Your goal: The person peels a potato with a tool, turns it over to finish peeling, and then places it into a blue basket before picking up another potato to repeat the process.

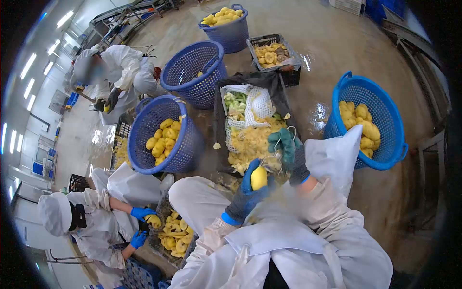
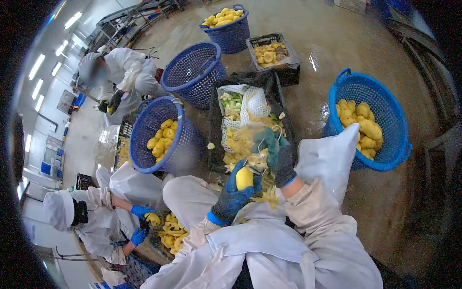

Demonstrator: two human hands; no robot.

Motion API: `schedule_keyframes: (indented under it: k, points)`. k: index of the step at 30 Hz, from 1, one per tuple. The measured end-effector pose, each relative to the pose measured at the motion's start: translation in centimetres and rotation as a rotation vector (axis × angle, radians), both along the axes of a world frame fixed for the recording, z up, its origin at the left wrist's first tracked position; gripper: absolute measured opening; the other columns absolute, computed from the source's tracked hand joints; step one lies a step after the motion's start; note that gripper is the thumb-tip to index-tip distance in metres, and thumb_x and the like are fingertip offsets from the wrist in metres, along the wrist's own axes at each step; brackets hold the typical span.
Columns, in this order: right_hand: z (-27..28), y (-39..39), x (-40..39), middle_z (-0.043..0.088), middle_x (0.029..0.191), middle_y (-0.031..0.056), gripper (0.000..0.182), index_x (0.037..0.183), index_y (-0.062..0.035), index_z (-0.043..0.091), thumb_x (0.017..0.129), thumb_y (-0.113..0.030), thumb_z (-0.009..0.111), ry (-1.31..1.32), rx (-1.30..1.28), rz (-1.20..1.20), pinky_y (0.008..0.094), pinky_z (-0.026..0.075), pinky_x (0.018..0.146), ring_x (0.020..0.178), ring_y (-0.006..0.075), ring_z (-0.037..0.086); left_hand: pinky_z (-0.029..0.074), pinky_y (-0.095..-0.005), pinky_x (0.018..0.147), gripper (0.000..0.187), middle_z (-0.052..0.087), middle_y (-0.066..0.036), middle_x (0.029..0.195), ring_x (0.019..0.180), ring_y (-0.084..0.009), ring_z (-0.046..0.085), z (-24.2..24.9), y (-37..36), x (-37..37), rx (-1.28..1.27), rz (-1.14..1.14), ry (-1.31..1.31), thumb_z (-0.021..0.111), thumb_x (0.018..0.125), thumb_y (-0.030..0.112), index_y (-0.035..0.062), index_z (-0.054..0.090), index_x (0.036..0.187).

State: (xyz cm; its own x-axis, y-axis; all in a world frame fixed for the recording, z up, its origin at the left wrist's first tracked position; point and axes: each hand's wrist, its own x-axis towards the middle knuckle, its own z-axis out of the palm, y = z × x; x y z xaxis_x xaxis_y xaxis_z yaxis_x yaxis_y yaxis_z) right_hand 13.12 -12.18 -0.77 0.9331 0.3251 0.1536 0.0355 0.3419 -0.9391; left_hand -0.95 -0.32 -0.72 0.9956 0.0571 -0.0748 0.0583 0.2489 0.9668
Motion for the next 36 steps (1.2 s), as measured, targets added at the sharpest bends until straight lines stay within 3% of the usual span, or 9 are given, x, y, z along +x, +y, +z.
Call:
schedule_keyframes:
  k: [1,2,9,13,16,19,23,32,36]
  points:
    - [1.1,-0.3,-0.4,0.067,0.086,0.0083,0.039,0.097,-0.0026,0.065,0.101,-0.034,0.042,-0.019,-0.035,0.009,0.0276,0.050,0.066,0.072,0.0155,0.063,0.049,-0.0330,0.091,0.080,0.050,-0.011,0.128,0.107,-0.0187,0.057,0.4,-0.2,0.2,0.218,0.044,-0.090,0.065,0.083,0.004,0.0068,0.021,0.149]
    - [1.8,-0.5,-0.7,0.067,0.087,0.0084,0.034,0.097,-0.0032,0.064,0.101,-0.030,0.043,-0.563,-0.307,-0.056,0.0274,0.051,0.067,0.071,0.0149,0.062,0.048,-0.0330,0.092,0.082,0.049,-0.012,0.128,0.109,-0.0192,0.056,0.7,-0.6,0.6,0.433,0.085,-0.183,0.065,0.082,0.002,0.0059,0.020,0.150]
    - [1.9,0.3,-1.4,0.065,0.087,0.0092,0.031,0.101,-0.0024,0.060,0.099,-0.032,0.049,0.236,0.272,0.023,0.0300,0.052,0.061,0.066,0.0163,0.061,0.042,-0.0378,0.099,0.084,0.050,-0.018,0.129,0.117,-0.0303,0.052,2.5,-0.8,0.6,0.698,0.267,-0.320,0.060,0.074,-0.005,-0.0023,0.020,0.148]
    - [-1.0,0.6,-0.2,0.064,0.081,0.0097,0.039,0.096,-0.0024,0.060,0.096,-0.041,0.054,0.224,0.081,-0.008,0.0296,0.049,0.054,0.065,0.0165,0.061,0.042,-0.0373,0.101,0.083,0.046,-0.017,0.134,0.118,-0.0293,0.052,2.2,-0.8,0.7,0.711,0.276,-0.339,0.057,0.075,-0.006,-0.0021,0.020,0.148]
    - [1.1,0.8,-0.8,0.064,0.080,0.0087,0.046,0.092,-0.0001,0.063,0.095,-0.045,0.054,0.314,0.178,-0.087,0.0274,0.047,0.051,0.062,0.0156,0.059,0.034,-0.0386,0.109,0.081,0.034,-0.017,0.147,0.128,-0.0280,0.045,2.6,-0.6,0.0,0.539,0.196,-0.306,0.062,0.080,0.000,0.0017,0.020,0.149]
    - [1.5,-0.1,-0.7,0.064,0.082,0.0084,0.048,0.094,-0.0005,0.064,0.095,-0.047,0.053,0.413,0.193,-0.021,0.0291,0.049,0.064,0.070,0.0165,0.059,0.037,-0.0416,0.107,0.073,0.041,-0.014,0.142,0.125,-0.0259,0.048,1.7,-0.5,0.3,-0.304,0.093,-0.105,0.064,0.084,0.006,0.0074,0.027,0.147]
    - [1.2,-0.7,0.0,0.065,0.086,0.0097,0.048,0.094,-0.0018,0.064,0.095,-0.048,0.053,0.386,0.238,-0.116,0.0298,0.046,0.079,0.079,0.0168,0.058,0.048,-0.0384,0.095,0.067,0.051,-0.009,0.130,0.115,-0.0234,0.054,3.0,0.3,-0.3,-0.852,0.098,0.113,0.066,0.084,0.004,0.0099,0.035,0.143]
    - [1.3,1.7,-0.7,0.062,0.078,0.0063,0.045,0.096,-0.0010,0.064,0.097,-0.044,0.051,0.307,0.201,-0.011,0.0268,0.046,0.066,0.068,0.0143,0.057,0.053,-0.0337,0.083,0.055,0.053,-0.008,0.118,0.106,-0.0183,0.055,0.0,-0.6,0.3,0.300,0.279,-0.151,0.062,0.085,0.002,0.0107,0.039,0.135]
    - [-2.2,1.2,1.9,0.062,0.075,0.0055,0.047,0.093,-0.0007,0.065,0.097,-0.046,0.050,0.388,0.208,-0.109,0.0270,0.047,0.064,0.068,0.0129,0.058,0.053,-0.0358,0.085,0.056,0.052,-0.009,0.118,0.106,-0.0198,0.056,2.1,-0.3,0.0,-0.066,0.233,-0.011,0.063,0.085,0.003,0.0104,0.038,0.135]
